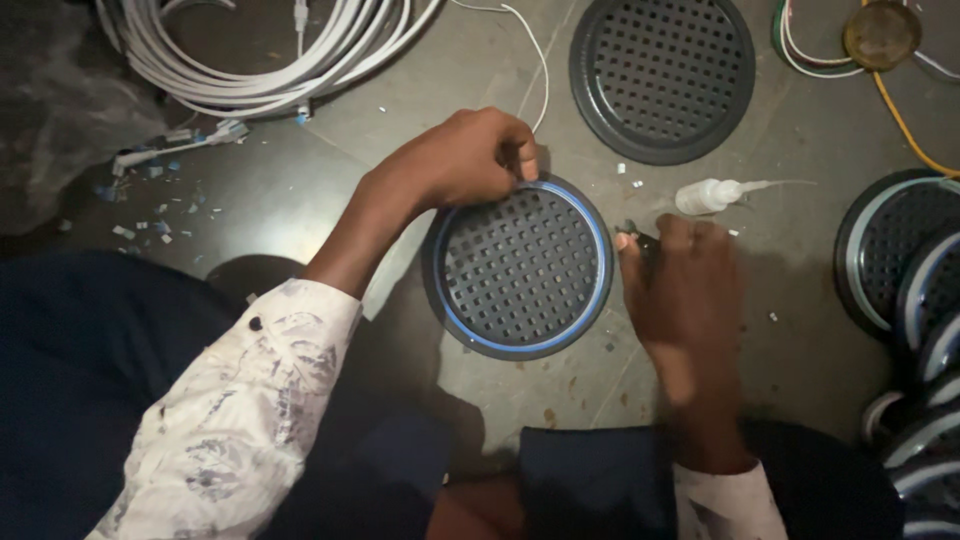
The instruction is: The person sits on the floor and assembles circular LED light panels. They apply glue from a bottle along the edge of a perforated disc, press a flexible LED strip into place, and trim the strip with shears. The person repeats this process on multiple discs, stacking finished units to the side.
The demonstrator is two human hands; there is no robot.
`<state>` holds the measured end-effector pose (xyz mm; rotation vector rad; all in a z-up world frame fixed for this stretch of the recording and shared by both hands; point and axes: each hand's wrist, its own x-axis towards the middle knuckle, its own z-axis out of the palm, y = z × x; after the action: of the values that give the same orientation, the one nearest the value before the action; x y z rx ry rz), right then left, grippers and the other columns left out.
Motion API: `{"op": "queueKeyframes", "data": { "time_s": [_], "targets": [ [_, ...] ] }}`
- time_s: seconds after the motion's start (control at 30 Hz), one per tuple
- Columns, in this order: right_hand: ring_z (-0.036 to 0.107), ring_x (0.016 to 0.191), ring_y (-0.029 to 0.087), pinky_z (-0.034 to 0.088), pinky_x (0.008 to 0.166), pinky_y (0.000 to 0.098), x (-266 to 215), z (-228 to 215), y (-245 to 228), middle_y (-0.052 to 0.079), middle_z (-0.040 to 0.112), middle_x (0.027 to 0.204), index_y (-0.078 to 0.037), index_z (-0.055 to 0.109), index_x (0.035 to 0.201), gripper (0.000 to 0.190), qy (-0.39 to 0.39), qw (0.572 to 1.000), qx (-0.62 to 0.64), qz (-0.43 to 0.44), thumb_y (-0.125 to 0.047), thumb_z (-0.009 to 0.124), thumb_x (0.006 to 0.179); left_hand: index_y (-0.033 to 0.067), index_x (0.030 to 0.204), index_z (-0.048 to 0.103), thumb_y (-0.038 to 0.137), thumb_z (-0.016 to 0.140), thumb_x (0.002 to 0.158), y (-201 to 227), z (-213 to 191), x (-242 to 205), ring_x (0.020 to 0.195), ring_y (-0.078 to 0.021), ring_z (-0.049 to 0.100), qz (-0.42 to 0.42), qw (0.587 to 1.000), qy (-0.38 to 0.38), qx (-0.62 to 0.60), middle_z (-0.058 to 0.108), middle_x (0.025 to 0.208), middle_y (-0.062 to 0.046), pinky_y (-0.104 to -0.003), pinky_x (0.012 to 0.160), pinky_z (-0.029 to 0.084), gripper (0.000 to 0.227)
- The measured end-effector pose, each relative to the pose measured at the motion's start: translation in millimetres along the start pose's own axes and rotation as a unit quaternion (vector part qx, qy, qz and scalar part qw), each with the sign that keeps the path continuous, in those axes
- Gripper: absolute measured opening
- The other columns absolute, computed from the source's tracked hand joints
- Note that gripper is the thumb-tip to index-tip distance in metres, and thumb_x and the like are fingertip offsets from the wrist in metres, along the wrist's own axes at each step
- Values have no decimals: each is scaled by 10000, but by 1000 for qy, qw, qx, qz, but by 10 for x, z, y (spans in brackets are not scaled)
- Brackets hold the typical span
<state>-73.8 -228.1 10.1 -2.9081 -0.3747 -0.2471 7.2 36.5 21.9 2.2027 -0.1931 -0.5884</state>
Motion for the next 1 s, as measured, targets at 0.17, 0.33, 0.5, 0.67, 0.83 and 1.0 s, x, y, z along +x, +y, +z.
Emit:
{"op": "queueKeyframes", "data": {
  "time_s": [0.17,0.33,0.5,0.67,0.83,1.0],
  "targets": [
    [652,979,393,507,855,491,92,31,-116,187,684,1059,-42,704,1144,221,22,992,108,-58,-128,742,944,92,922,759,82,685,769,-117,-40,11,859,-246,759,19,999,30,32,785,905,-95,-377,784,565,170],
    [656,914,393,498,832,492,148,105,-201,170,695,963,-64,711,1130,244,-12,994,100,-41,-86,729,888,120,929,758,74,720,709,-189,95,85,879,-310,728,33,994,46,92,767,904,-96,-429,761,556,228],
    [658,887,391,493,805,497,146,71,-236,162,703,935,-80,714,1131,252,-36,994,96,-36,-76,725,879,133,946,774,85,724,747,-223,146,112,911,-330,727,32,989,81,120,767,945,-106,-447,775,557,211],
    [650,887,405,487,785,503,148,56,-243,184,692,943,-77,711,1196,303,-19,993,100,-57,-70,718,893,154,952,793,109,753,741,-245,148,116,881,-315,738,56,986,98,123,773,922,-88,-438,766,560,220],
    [653,871,402,495,781,511,160,70,-235,180,691,921,-104,725,1186,296,-19,993,102,-60,-72,719,891,164,923,815,104,755,735,-266,124,127,860,-301,747,67,981,99,151,781,897,-74,-423,761,571,207],
    [651,861,396,495,773,510,151,78,-216,182,686,921,-104,728,1212,321,-15,992,105,-69,-66,710,893,174,950,808,177,782,789,-250,122,108,831,-316,738,70,981,96,155,774,868,-81,-442,741,562,163]
  ]
}}
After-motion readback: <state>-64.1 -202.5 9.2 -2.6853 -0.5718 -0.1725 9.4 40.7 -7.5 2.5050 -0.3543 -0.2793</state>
